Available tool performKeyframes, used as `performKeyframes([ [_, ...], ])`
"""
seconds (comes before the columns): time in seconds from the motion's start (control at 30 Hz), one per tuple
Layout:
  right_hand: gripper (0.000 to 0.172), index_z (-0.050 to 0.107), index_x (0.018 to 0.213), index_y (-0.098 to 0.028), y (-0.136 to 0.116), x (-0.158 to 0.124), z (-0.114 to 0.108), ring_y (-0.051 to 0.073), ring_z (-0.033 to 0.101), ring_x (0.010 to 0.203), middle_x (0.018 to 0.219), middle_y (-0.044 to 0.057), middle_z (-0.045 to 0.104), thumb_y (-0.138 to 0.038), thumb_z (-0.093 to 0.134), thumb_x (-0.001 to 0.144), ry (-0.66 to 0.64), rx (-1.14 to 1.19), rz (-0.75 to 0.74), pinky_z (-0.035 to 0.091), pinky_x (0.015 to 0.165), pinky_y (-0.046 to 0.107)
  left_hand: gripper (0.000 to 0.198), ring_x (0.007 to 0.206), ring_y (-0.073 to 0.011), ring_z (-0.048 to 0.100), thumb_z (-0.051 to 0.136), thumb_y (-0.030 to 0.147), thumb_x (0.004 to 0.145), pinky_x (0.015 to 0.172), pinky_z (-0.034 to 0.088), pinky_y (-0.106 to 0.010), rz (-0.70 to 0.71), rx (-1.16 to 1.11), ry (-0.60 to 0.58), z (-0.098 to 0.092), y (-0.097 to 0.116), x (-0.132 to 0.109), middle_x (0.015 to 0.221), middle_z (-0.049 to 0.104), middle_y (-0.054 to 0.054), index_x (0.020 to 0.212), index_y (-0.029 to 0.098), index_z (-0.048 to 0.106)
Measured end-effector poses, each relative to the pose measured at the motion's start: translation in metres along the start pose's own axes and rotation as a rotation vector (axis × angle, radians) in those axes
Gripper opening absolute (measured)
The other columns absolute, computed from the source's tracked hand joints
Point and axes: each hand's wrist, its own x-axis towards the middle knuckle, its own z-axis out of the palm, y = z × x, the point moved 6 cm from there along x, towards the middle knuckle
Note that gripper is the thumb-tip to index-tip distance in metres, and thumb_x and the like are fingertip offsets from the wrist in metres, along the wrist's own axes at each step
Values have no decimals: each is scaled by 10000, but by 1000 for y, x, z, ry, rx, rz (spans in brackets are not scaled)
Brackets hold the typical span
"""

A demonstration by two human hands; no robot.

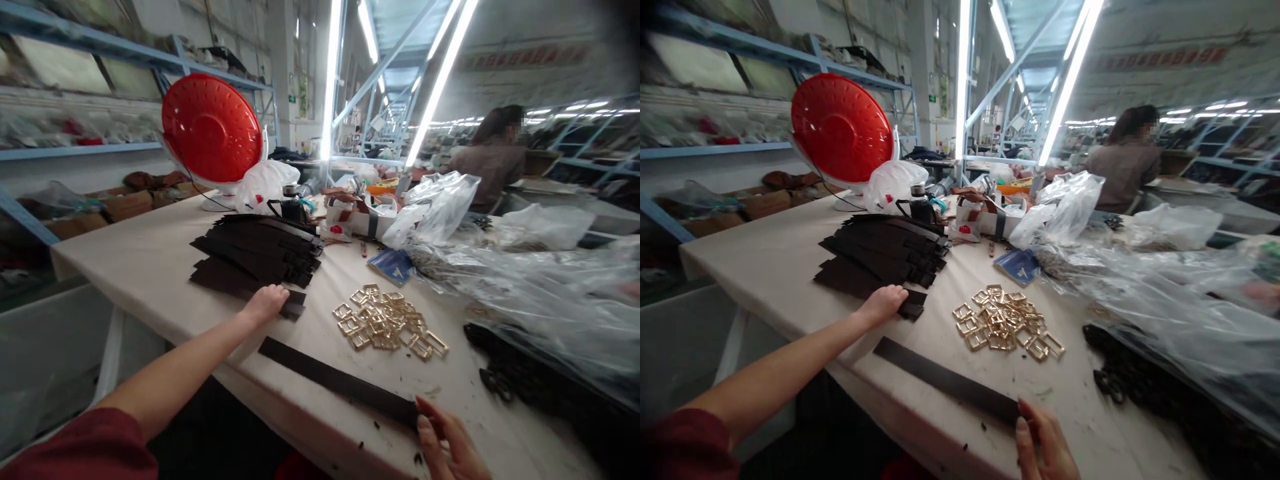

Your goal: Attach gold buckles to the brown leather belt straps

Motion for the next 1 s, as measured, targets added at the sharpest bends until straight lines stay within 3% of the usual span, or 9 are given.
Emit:
performKeyframes([
  [0.13,269,620,934,-219,-24,-14,14,214,598,842,920,66,639,-407,485,798,-24,141,24,484,725,320,268,890,-242,519,327,41,835,745,405,-369,64,-1,43,-20,26,-17,946,555,-138,993,106,533],
  [0.3,397,485,1147,-181,-60,-19,61,153,567,614,768,24,620,-406,462,821,-240,457,170,470,564,263,279,750,-226,568,418,122,808,690,421,-338,306,-142,-5,-45,123,-62,821,611,-70,1059,167,532],
  [0.37,329,534,1052,-174,-66,-17,66,148,555,639,747,16,604,-384,503,801,-204,479,204,457,569,247,332,788,-261,585,515,285,780,693,429,-345,325,-334,-116,-49,154,-78,879,632,-95,1085,155,529],
  [0.47,219,587,927,-194,-63,-13,59,127,543,644,748,-2,593,-354,482,820,-233,447,181,441,567,218,343,850,-257,600,522,401,755,731,437,-312,251,-747,-376,-39,177,-87,944,652,-78,1018,186,570],
  [0.57,224,592,970,-222,-45,-6,36,106,534,594,719,-24,590,-344,452,844,-326,323,115,425,525,191,236,850,-218,601,493,361,747,734,441,-248,251,-1099,-595,-23,194,-82,891,673,-6,880,212,618],
  [0.7,222,599,917,-181,16,35,-43,143,559,719,791,29,602,-274,406,860,28,-209,161,437,664,236,275,823,-219,593,482,443,724,715,446,-237,166,-1206,-628,-14,206,-71,793,672,23,812,221,618],
  [0.8,221,587,927,-135,70,71,-90,190,533,855,932,108,554,-164,391,828,150,-369,247,391,770,296,288,883,-225,583,489,469,699,758,440,-234,107,-1196,-601,-13,211,-68,846,667,20,825,235,601],
  [0.9,139,613,834,-146,105,93,-104,186,537,768,871,96,545,-180,489,781,114,-458,289,378,711,290,281,841,-213,591,462,457,723,741,444,-234,121,-1195,-624,-13,218,-67,829,654,15,833,226,579],
  [1.0,124,619,758,-159,113,92,-97,173,530,722,836,79,546,-209,508,779,47,-488,275,366,675,279,252,770,-198,595,435,433,747,697,444,-230,137,-1206,-657,-13,220,-68,763,638,21,785,212,550],
])
